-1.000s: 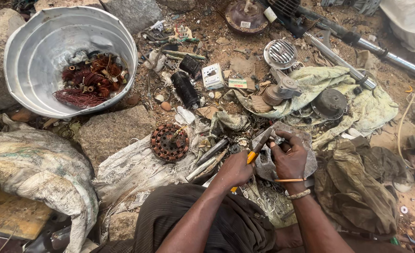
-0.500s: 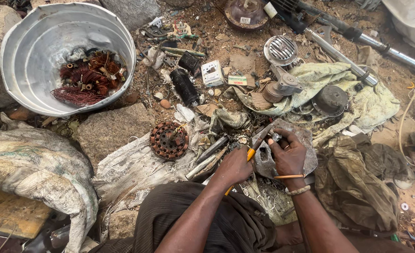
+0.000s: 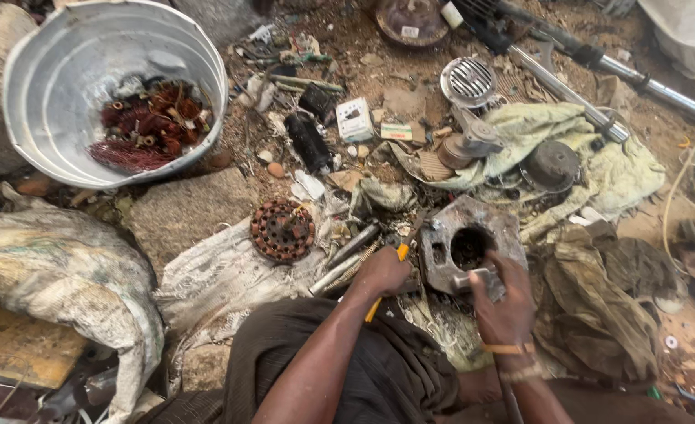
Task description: The person sits on the ground and uses a hammer and pliers to work on a metal part placed on a stone anvil. They repeatedly strike the part with the hammer and adjust it with pliers, surrounded by various tools and debris.
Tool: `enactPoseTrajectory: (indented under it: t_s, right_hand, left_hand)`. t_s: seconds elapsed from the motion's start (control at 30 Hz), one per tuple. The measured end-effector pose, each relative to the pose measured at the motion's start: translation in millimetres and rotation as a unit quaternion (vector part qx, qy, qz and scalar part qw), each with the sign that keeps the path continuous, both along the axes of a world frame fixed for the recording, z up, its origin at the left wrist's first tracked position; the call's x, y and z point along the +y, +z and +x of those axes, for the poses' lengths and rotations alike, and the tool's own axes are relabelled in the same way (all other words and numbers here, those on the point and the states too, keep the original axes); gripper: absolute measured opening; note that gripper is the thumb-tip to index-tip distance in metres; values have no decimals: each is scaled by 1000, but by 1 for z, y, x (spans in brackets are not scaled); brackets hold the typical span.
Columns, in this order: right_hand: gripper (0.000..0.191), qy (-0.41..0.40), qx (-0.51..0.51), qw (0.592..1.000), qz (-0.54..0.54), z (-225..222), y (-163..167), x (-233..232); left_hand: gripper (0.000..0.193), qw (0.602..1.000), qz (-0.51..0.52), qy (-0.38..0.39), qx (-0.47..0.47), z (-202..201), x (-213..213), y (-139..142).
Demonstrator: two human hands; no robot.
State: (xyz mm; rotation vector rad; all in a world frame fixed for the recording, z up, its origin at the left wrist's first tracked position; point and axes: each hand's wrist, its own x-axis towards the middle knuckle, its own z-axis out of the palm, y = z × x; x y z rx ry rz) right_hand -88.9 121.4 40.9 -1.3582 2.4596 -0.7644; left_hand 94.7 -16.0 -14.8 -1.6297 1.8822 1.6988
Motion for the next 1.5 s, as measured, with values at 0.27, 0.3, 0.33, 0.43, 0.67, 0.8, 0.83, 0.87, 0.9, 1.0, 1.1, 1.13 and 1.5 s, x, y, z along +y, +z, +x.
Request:
enactPoseTrajectory:
  t_s: [0.27, 0.3, 0.33, 0.43, 0.67, 0.8, 0.83, 0.87, 0.9, 1.0, 1.1, 1.13, 1.5]
  right_hand:
    - [43, -92, -215, 934, 268, -32, -45, 106]
    - [40, -130, -303, 907, 262, -31, -48, 107]
    - [40, -164, -387, 872, 249, -29, -48, 106]
    - [43, -200, -409, 874, 168, -19, -27, 96]
    - [51, -7, -86, 994, 68, 24, 50, 48]
    - [55, -10, -64, 971, 230, 35, 28, 3]
    - [54, 3, -74, 957, 279, 33, 20, -2]
    - [55, -8, -71, 959, 273, 30, 16, -4]
    - [57, -18, -64, 964, 257, 25, 15, -3]
    - [59, -22, 14, 985, 168, 8, 48, 8]
    - [56, 48, 222, 969, -99, -6, 119, 14]
    - [55, 25, 212, 973, -83, -13, 141, 12]
    - [38, 69, 21, 976, 207, 2, -11, -7]
  left_hand:
    - [51, 997, 61, 53, 12, 2, 9, 12]
    - [52, 997, 61, 50, 10, 1, 10, 12]
    - [53, 999, 22, 40, 6, 1, 11, 12]
    - [55, 998, -52, 32, 2, -1, 13, 8]
    - [67, 998, 43, 55, 7, -2, 14, 9]
    - [80, 998, -15, 53, 31, -1, 19, 7]
    - [73, 998, -15, 57, 27, -1, 20, 6]
    - [65, 998, -18, 58, 25, -1, 19, 5]
    - [59, 997, -32, 60, 27, -2, 19, 4]
    - [59, 998, -21, 57, 19, -3, 16, 3]
    - [71, 997, -16, 66, 28, -3, 15, 3]
    - [66, 998, -10, 63, 27, -4, 15, 3]
    - [51, 998, -26, 62, 15, 2, 13, 18]
